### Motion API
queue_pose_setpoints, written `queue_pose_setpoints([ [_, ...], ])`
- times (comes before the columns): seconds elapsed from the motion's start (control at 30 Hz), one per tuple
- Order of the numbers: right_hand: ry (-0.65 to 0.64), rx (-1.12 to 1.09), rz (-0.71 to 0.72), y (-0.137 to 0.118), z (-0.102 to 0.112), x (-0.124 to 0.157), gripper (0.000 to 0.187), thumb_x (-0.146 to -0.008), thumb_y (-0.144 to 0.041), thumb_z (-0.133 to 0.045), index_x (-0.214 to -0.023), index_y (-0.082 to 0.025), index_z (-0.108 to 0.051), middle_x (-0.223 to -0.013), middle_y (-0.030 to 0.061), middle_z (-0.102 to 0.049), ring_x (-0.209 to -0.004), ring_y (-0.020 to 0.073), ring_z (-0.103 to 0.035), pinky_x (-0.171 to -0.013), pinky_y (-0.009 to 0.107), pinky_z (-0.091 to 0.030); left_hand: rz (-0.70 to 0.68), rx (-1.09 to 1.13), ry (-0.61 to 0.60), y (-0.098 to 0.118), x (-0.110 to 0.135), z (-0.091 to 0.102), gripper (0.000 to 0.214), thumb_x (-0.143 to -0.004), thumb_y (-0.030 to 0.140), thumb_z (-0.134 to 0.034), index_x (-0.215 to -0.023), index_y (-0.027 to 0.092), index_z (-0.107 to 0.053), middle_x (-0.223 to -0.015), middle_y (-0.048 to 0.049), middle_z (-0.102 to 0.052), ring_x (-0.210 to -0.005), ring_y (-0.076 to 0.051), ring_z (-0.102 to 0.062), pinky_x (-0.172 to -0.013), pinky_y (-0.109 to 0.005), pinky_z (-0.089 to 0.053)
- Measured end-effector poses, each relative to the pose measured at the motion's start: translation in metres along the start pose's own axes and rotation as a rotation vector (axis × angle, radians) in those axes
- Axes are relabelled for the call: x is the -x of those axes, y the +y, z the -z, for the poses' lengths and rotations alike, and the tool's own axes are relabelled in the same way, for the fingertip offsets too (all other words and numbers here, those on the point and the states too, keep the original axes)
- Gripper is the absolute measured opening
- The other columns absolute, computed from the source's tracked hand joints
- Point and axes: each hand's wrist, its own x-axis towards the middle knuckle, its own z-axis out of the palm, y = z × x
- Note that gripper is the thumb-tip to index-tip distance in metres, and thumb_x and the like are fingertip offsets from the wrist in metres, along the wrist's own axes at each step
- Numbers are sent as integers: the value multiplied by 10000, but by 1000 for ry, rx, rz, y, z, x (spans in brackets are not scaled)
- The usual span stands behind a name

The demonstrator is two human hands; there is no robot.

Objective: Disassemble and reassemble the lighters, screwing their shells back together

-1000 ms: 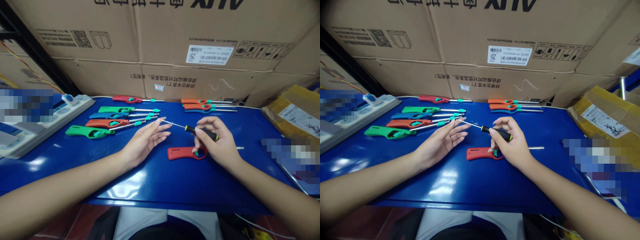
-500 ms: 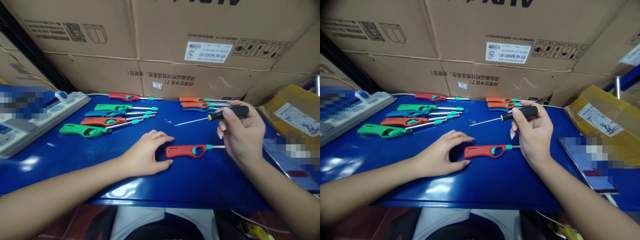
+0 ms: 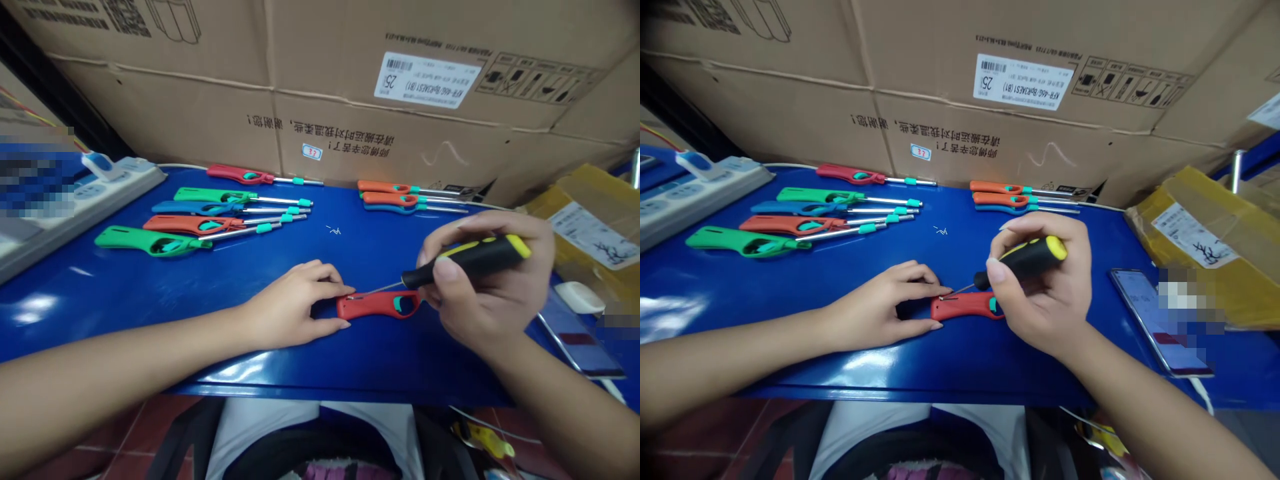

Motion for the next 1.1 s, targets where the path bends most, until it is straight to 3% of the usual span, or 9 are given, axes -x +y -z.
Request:
queue_pose_setpoints([
  [0.57, -81, 73, 34, -4, -2, -1, 310, -876, -194, -710, -1148, -285, -594, -807, 11, -627, -603, 171, -633, -574, 377, -581, -22, 9, 19, -2, -3, -1, 418, -887, 370, -757, -1252, 173, -706, -1106, -76, -682, -1039, -218, -610, -948, -377, -475],
  [1.1, -127, 84, 96, -2, -3, -1, 344, -846, -147, -702, -1158, -248, -598, -829, 10, -618, -633, 151, -643, -562, 330, -561, -29, 10, 17, -2, -3, -1, 432, -885, 366, -760, -1256, 153, -705, -1107, -82, -685, -1047, -224, -615, -948, -380, -473],
])
